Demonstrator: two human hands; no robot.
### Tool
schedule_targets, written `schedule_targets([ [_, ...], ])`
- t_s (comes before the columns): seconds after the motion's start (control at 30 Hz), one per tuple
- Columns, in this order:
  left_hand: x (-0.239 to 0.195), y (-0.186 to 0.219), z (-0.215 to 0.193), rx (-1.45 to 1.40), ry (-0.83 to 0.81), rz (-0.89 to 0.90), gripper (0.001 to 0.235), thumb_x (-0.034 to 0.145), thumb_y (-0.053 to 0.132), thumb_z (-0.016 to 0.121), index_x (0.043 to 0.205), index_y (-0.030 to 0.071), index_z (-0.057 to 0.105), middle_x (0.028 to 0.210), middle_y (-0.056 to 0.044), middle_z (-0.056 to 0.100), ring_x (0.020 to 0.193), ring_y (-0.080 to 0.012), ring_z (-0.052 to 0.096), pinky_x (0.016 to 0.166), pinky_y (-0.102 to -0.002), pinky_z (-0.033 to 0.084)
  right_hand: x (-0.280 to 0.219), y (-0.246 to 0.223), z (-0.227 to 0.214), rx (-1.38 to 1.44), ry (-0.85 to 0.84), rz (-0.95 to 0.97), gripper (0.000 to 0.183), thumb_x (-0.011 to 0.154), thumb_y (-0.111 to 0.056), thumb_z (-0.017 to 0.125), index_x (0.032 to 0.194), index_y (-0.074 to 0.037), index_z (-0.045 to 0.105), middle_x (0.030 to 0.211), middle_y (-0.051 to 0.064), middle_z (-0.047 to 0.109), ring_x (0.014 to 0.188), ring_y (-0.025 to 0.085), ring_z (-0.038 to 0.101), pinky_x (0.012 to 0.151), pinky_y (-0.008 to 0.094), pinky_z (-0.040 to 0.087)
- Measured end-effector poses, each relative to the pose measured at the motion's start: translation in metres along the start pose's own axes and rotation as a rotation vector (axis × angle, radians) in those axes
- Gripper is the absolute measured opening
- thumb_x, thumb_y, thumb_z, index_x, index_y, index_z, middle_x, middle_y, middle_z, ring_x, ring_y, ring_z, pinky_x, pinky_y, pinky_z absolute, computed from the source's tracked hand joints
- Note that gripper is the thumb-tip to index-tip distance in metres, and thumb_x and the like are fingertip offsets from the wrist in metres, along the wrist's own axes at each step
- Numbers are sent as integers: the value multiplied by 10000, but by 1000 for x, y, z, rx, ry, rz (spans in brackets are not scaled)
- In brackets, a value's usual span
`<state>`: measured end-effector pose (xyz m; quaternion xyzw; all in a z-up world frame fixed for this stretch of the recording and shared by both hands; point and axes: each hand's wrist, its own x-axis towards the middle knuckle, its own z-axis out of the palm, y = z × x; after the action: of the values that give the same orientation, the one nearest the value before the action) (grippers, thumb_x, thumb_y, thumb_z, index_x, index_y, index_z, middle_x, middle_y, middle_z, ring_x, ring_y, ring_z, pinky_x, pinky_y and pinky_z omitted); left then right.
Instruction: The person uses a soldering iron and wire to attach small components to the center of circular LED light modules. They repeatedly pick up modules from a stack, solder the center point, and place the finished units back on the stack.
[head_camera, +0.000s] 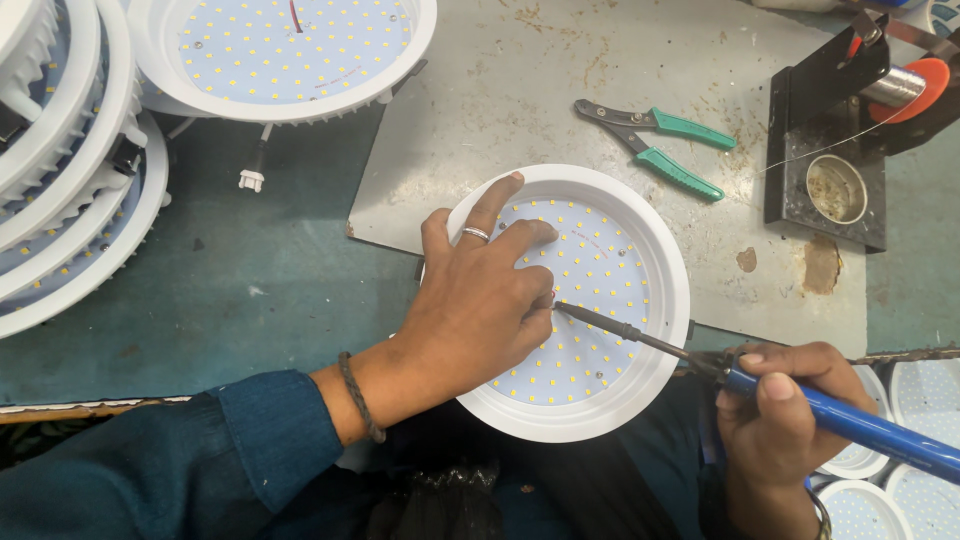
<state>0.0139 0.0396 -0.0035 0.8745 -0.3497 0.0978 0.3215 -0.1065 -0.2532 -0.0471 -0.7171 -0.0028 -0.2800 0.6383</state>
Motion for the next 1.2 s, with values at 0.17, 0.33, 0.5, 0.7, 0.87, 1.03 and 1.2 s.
schedule_targets([
  [0.17, 1, 0, -1, 2, -4, -4, 73, 730, 171, 762, 681, 116, 760, 1279, -73, 650, 1451, -398, 318, 972, -622, 263, 3, 5, -3, -97, 63, -123, 336, 1038, -245, 618, 861, 36, 574, 756, 158, 637, 545, 136, 566, 528, 204, 476],
  [0.33, 1, 1, -1, -3, -8, -12, 72, 739, 171, 759, 688, 119, 766, 1271, -65, 655, 1456, -392, 318, 972, -617, 263, 4, 1, -2, -38, 13, -38, 318, 1004, -236, 611, 896, 58, 559, 753, 184, 639, 468, 117, 525, 484, 205, 460],
  [0.5, 1, 1, -1, 8, -8, -10, 70, 745, 166, 753, 696, 119, 771, 1270, -66, 659, 1455, -392, 313, 974, -614, 259, 2, -3, 5, -36, -2, -25, 321, 1008, -222, 616, 899, 75, 562, 741, 189, 633, 473, 122, 519, 480, 205, 443],
  [0.7, 2, 2, -1, -3, -17, -20, 74, 743, 173, 754, 694, 121, 773, 1261, -69, 662, 1454, -394, 313, 971, -607, 258, 2, -2, 3, -26, 13, -46, 338, 995, -245, 626, 885, 67, 555, 732, 188, 635, 472, 119, 522, 471, 202, 443],
  [0.87, 4, 2, -2, -18, -34, -46, 75, 726, 178, 760, 679, 121, 773, 1244, -64, 662, 1448, -398, 315, 974, -613, 249, 3, 2, -6, -125, 76, -114, 363, 1025, -276, 637, 867, 46, 581, 760, 161, 629, 542, 138, 569, 527, 210, 482],
  [1.03, 6, 3, -3, -38, -40, -61, 73, 710, 178, 754, 662, 125, 770, 1236, -68, 659, 1443, -409, 314, 987, -623, 235, 1, 2, -6, -3, 45, -51, 350, 1012, -254, 645, 891, 66, 565, 759, 186, 632, 487, 127, 527, 494, 207, 454],
  [1.2, 5, 3, -4, -52, -37, -62, 71, 710, 175, 746, 673, 120, 770, 1244, -82, 651, 1445, -414, 311, 999, -628, 227, 1, 0, -1, 36, -14, -34, 322, 1010, -229, 664, 910, 63, 570, 768, 193, 646, 485, 122, 537, 485, 203, 467],
])
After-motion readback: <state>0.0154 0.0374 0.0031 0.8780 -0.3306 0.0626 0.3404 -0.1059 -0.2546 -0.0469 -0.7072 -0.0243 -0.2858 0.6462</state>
